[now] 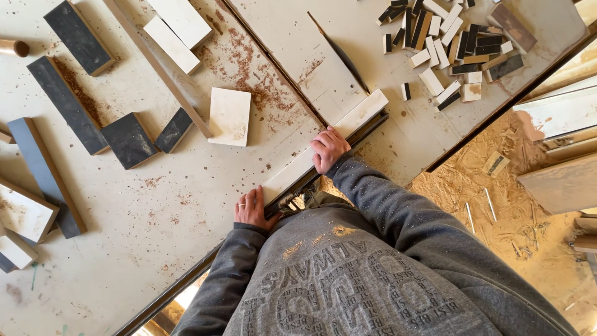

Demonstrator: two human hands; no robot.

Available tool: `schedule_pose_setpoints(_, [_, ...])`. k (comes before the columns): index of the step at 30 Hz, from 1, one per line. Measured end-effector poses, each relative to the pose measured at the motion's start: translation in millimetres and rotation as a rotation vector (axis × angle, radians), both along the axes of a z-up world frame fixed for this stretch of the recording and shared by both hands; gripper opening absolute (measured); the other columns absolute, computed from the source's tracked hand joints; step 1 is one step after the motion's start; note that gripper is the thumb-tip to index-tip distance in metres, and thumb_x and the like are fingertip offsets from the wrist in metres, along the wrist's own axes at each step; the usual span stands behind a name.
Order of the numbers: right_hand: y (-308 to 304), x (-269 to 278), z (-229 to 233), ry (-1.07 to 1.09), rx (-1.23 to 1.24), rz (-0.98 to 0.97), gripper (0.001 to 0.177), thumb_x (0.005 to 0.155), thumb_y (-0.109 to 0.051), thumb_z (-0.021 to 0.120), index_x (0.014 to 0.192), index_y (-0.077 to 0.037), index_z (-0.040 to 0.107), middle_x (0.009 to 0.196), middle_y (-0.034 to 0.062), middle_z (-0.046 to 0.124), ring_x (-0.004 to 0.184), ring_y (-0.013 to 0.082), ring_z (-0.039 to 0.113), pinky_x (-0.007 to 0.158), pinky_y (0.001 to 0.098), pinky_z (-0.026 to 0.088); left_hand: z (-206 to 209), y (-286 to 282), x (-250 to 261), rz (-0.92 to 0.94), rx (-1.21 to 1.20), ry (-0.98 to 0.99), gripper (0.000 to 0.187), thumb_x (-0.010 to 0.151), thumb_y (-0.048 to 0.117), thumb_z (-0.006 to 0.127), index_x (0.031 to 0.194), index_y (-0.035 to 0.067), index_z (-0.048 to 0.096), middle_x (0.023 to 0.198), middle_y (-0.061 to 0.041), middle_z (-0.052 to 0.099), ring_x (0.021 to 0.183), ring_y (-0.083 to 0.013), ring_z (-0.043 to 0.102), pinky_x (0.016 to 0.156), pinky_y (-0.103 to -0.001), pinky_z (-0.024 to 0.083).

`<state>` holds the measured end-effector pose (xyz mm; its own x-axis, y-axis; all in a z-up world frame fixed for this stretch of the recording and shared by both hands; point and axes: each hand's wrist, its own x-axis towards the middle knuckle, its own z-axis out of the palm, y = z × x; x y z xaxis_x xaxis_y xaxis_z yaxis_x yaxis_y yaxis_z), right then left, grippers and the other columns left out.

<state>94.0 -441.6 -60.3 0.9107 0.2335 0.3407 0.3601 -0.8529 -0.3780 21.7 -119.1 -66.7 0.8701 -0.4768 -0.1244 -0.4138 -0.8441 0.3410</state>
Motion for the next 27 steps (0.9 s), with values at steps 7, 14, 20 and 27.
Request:
schedule_pose_setpoints(7, [-3.3, 0.1, -10.0, 0.004, -0.005, 0.016, 0.020, 0.073, -0.007, 0.059, 0.087, -0.004, 0.073, 0.086, 0.0118, 0.070, 0.085, 0.0256, 0.066, 0.099, 0.0461, 0.051, -3.6, -1.6, 0.8, 0.039, -0.003, 0.010, 0.105, 0.064, 0.057, 0.086, 0.144, 0.001, 0.049, 0.124, -0.014, 0.055, 0.110, -0.0334, 0.055, 0.097, -0.047, 0.046])
schedule_pose_setpoints(14, [-5.4, 0.5, -19.0, 0.014, 0.001, 0.029, 0.018, 0.074, -0.006, 0.058, 0.085, -0.004, 0.072, 0.084, 0.0120, 0.070, 0.081, 0.0256, 0.066, 0.096, 0.0434, 0.052, -8.3, 0.3, 1.6, 0.021, 0.015, 0.005, 0.107, 0.063, 0.060, 0.088, 0.142, -0.001, 0.051, 0.121, -0.015, 0.056, 0.106, -0.0338, 0.056, 0.093, -0.048, 0.048])
schedule_pose_setpoints(20, [-4.7, 0.1, -12.3, 0.023, 0.004, 0.031, 0.017, 0.073, -0.007, 0.059, 0.084, -0.004, 0.072, 0.085, 0.0124, 0.071, 0.083, 0.0261, 0.066, 0.096, 0.0434, 0.052, -2.8, -2.0, 1.4, 0.030, -0.028, -0.075, 0.104, 0.060, 0.057, 0.089, 0.141, 0.000, 0.055, 0.120, -0.013, 0.058, 0.104, -0.0326, 0.058, 0.092, -0.046, 0.050])
schedule_pose_setpoints(27, [-4.4, -0.1, -11.9, 0.016, 0.015, 0.030, 0.020, 0.074, -0.008, 0.060, 0.087, -0.003, 0.073, 0.087, 0.0128, 0.071, 0.085, 0.0267, 0.066, 0.101, 0.0459, 0.051, -6.8, -0.6, 0.7, 0.037, -0.041, -0.094, 0.104, 0.058, 0.055, 0.090, 0.140, 0.000, 0.056, 0.119, -0.013, 0.060, 0.102, -0.0327, 0.059, 0.089, -0.046, 0.051])
